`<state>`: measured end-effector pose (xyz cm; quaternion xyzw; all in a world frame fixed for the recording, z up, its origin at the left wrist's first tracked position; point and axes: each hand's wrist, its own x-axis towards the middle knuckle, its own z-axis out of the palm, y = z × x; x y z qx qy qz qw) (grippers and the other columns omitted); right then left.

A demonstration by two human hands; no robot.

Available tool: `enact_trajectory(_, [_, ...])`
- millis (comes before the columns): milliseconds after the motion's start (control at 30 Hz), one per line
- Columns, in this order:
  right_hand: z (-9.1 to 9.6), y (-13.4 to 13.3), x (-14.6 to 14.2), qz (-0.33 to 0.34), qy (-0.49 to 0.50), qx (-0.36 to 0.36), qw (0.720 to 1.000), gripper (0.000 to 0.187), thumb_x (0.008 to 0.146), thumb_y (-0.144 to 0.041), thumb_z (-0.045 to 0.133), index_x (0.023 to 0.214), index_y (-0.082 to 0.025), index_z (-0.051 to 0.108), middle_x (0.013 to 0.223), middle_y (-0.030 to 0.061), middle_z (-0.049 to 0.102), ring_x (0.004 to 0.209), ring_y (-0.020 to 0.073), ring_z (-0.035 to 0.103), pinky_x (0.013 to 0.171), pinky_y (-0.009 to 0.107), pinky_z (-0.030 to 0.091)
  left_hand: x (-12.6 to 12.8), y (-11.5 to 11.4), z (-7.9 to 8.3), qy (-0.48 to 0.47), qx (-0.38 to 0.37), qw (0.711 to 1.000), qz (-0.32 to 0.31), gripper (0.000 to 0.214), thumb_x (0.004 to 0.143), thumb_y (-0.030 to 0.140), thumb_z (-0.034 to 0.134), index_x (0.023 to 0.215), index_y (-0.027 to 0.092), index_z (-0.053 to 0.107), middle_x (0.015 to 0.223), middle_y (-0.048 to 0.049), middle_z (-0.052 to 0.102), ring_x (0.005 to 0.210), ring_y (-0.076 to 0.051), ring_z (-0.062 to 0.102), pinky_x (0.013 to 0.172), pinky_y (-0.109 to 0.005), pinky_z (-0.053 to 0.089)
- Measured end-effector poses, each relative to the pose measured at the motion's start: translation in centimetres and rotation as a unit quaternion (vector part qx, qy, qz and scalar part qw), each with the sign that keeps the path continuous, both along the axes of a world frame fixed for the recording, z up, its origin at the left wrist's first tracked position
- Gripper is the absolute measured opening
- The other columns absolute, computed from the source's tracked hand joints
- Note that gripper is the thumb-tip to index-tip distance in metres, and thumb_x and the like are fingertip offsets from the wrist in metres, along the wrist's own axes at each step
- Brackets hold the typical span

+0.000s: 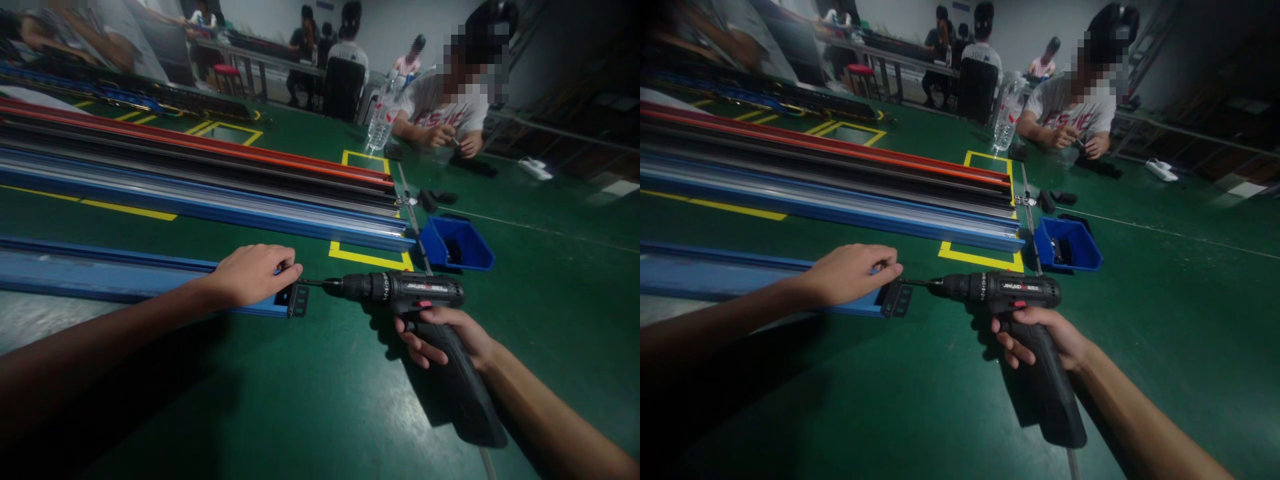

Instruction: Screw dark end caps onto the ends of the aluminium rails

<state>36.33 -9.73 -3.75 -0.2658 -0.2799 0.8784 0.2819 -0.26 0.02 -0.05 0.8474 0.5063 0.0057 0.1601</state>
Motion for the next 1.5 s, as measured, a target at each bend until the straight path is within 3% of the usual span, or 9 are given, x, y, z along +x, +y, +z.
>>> enact_trajectory(1500, [-0.04,0.09,0.00,0.001,-0.008,0.006,1.000,0.036,0.098,-0.035,0.058,0.112,-0.003,0.069,0.083,0.0083,0.070,0.048,0.0058,0.056,0.067,0.027,0.058,0.12,-0.03,0.25,0.002,-0.009,1.000,0.003,0.041,0.098,0.056,0.038,0.079,0.025,0.057,0.084,-0.0037,0.068,0.072,-0.023,0.058,0.061,-0.032,0.028])
